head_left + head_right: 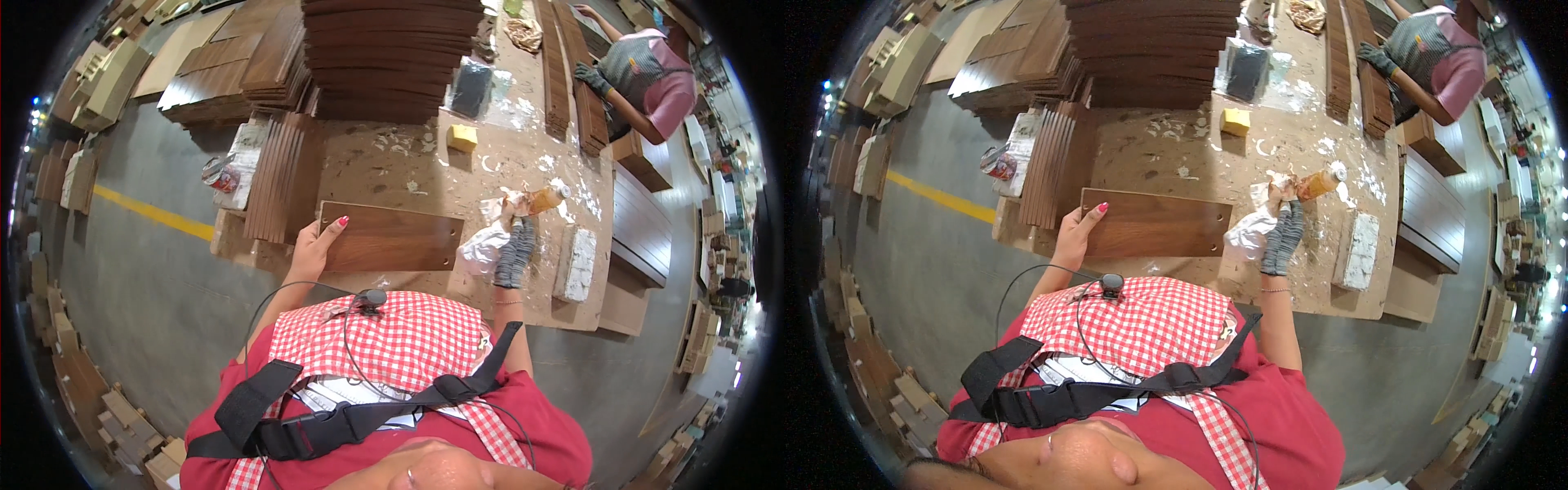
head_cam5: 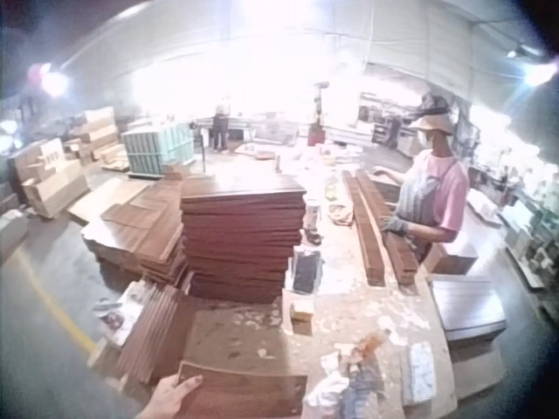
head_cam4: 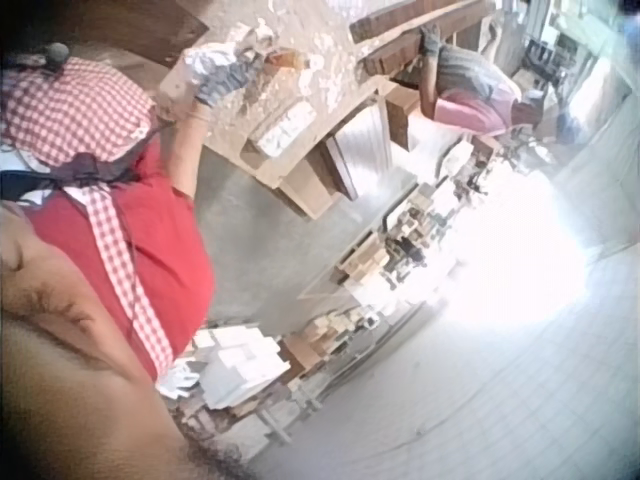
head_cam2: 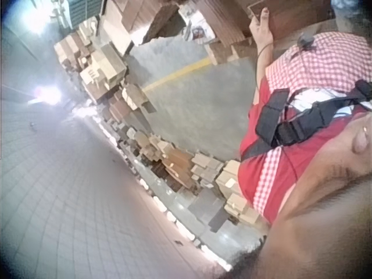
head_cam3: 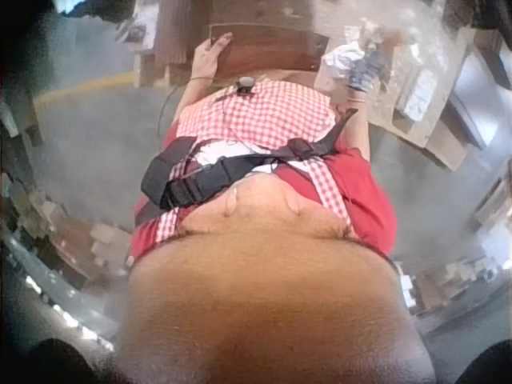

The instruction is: The person polishes wooden planks one at a time using a cloth and sponge, wiping the surfaces and edges of each plank before stacking them.

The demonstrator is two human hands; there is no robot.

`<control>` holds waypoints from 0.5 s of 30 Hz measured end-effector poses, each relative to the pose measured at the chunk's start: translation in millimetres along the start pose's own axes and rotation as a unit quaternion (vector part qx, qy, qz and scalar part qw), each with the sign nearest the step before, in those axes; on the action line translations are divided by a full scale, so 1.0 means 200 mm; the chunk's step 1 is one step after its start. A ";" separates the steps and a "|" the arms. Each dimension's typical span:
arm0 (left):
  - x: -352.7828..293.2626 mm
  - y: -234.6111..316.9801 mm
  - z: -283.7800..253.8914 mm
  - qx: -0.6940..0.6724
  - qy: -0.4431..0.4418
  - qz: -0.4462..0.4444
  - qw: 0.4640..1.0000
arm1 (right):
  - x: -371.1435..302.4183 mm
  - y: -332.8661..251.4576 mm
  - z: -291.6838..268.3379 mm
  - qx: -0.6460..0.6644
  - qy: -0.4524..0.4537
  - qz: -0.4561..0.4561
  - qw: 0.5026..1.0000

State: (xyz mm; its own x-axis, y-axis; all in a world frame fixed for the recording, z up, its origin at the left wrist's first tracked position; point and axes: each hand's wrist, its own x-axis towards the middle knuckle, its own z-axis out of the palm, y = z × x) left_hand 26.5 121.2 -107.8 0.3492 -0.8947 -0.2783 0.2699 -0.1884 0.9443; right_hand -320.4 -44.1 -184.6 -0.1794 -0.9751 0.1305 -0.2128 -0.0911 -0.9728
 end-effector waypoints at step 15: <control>-0.18 -0.40 -0.37 0.021 0.154 0.001 0.988 | -0.34 -0.36 0.18 -0.351 -0.432 -0.126 0.821</control>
State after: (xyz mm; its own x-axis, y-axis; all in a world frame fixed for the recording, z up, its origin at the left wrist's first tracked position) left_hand 58.8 199.4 -187.0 0.6085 -0.7304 -0.3103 0.2334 -0.2090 0.9497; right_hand -257.8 20.9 -129.9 0.6385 -0.7509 -0.1687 -0.6946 -0.4679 -0.5464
